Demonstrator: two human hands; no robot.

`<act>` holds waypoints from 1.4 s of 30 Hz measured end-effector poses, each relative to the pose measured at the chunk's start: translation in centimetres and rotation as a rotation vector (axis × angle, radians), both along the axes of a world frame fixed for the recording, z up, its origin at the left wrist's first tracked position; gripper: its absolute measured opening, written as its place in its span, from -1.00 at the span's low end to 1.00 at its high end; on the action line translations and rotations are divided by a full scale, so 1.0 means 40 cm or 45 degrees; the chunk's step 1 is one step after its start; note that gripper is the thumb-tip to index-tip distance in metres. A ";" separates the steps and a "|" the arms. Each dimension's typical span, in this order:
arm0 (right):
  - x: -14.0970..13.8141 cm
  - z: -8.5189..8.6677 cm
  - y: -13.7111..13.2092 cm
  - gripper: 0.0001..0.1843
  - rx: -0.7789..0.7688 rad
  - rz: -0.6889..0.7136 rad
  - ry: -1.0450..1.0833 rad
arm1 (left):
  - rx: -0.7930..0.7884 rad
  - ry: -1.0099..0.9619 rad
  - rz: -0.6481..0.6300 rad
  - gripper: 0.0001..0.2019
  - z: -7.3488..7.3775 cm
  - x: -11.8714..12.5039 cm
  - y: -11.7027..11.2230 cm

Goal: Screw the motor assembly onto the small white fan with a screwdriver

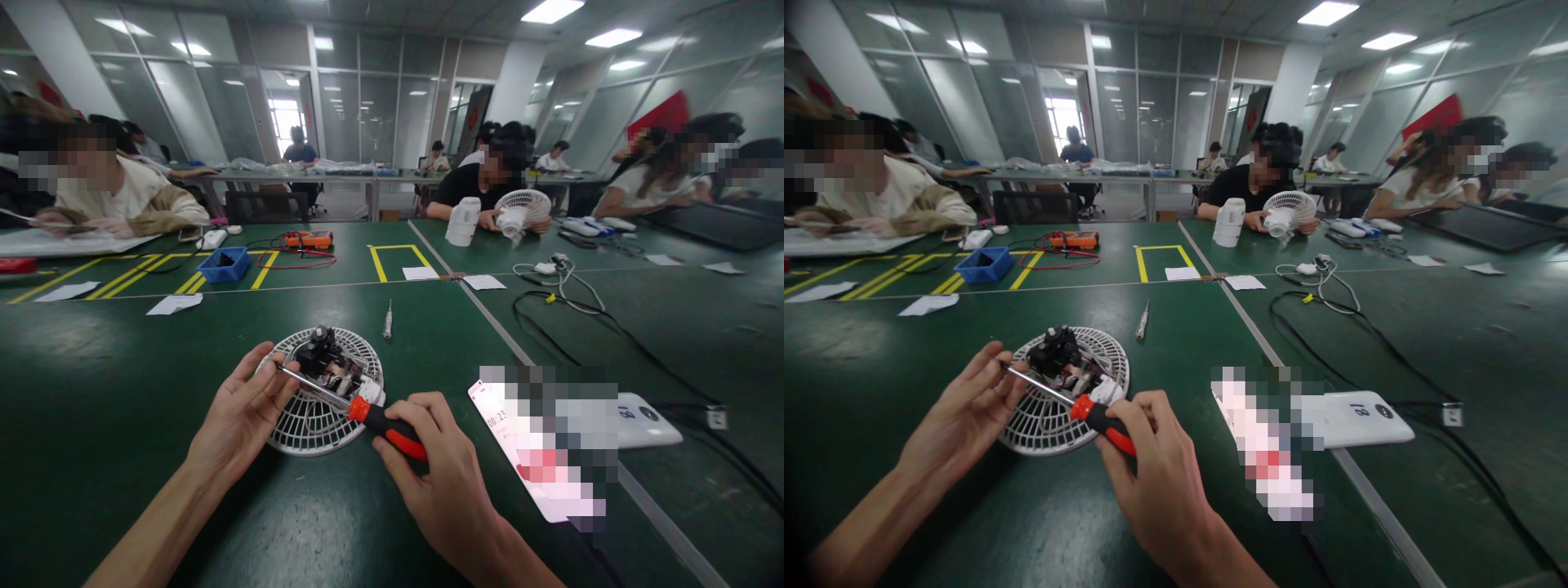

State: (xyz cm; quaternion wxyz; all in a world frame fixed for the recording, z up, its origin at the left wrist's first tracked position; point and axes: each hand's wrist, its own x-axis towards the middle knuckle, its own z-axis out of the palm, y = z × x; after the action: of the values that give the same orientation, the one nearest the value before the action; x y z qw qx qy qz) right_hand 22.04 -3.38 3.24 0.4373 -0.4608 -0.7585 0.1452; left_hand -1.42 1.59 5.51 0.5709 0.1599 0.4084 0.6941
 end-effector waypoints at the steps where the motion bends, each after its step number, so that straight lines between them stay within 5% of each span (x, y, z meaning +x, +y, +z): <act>1: 0.001 0.006 0.000 -0.76 -0.047 0.002 0.006 | 0.010 0.002 -0.006 -0.72 0.000 0.001 -0.001; 12: 0.013 0.034 -0.002 -0.88 -0.270 0.032 0.080 | 0.042 -0.034 -0.094 -0.69 -0.002 0.022 -0.001; 16: 0.024 0.038 0.007 -0.72 -0.227 0.000 0.131 | 0.076 -0.039 -0.154 -0.53 0.003 0.031 -0.001; 30: 0.035 0.061 0.009 -0.91 -0.138 0.007 0.092 | 0.099 0.037 -0.354 -0.64 -0.002 0.053 0.006; 42: 0.051 0.063 0.015 -0.91 -0.060 -0.040 0.129 | 0.103 0.159 -0.444 -0.47 0.014 0.059 0.014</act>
State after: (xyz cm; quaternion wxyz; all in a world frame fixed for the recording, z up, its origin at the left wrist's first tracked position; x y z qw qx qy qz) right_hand 24.07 -2.79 5.77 0.4665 -0.4748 -0.7244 0.1792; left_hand 0.95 2.16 6.06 0.6493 0.2937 0.3809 0.5891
